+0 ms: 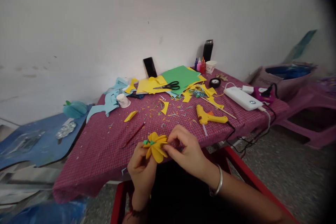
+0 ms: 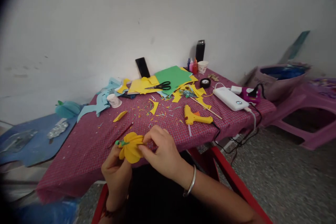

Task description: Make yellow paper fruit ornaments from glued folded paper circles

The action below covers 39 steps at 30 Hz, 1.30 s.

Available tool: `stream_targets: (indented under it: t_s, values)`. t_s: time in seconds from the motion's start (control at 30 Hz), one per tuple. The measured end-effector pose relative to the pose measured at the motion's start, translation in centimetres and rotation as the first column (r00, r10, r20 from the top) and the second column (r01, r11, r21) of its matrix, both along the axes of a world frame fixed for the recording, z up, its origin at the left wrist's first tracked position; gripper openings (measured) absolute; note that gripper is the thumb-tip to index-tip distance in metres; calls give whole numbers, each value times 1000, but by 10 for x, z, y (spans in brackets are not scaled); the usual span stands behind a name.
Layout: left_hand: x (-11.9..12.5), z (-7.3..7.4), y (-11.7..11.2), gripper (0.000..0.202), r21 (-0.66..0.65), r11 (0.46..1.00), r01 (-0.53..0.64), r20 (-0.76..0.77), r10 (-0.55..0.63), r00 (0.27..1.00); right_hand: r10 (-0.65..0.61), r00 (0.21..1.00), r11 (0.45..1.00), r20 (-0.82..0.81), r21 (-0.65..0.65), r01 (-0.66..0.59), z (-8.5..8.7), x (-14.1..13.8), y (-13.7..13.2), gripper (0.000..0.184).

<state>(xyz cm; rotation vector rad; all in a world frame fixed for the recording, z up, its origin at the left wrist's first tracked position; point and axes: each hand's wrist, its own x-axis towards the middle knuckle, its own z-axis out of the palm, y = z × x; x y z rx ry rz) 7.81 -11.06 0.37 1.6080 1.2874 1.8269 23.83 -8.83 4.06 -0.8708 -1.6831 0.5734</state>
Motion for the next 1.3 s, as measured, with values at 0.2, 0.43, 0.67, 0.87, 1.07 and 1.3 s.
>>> stream_targets:
  t_s: [0.2,0.43,0.67,0.87,1.07,1.3]
  values:
    - [6,-2,2,22,-1,999,-50,50,50,997,-117,988,969,102,228,91,-1,-1,-6,10]
    - [12,-6,4,18,5,991,-135,70,134,989,-166,975,948,147,298,117,-2,-5,-9,12]
    - [13,1,1,16,3,998,-64,5,64,998,-107,993,981,48,166,98,-5,-6,-4,9]
    - [9,3,-2,14,125,991,-52,-235,80,969,-47,989,998,143,39,42,-4,-3,-5,4]
    - [7,11,-2,21,225,974,30,-456,78,886,-41,966,981,257,194,-10,0,1,-3,24]
    - [10,12,-8,16,-41,995,94,-97,-98,990,-5,983,992,185,122,-18,-4,2,-6,14]
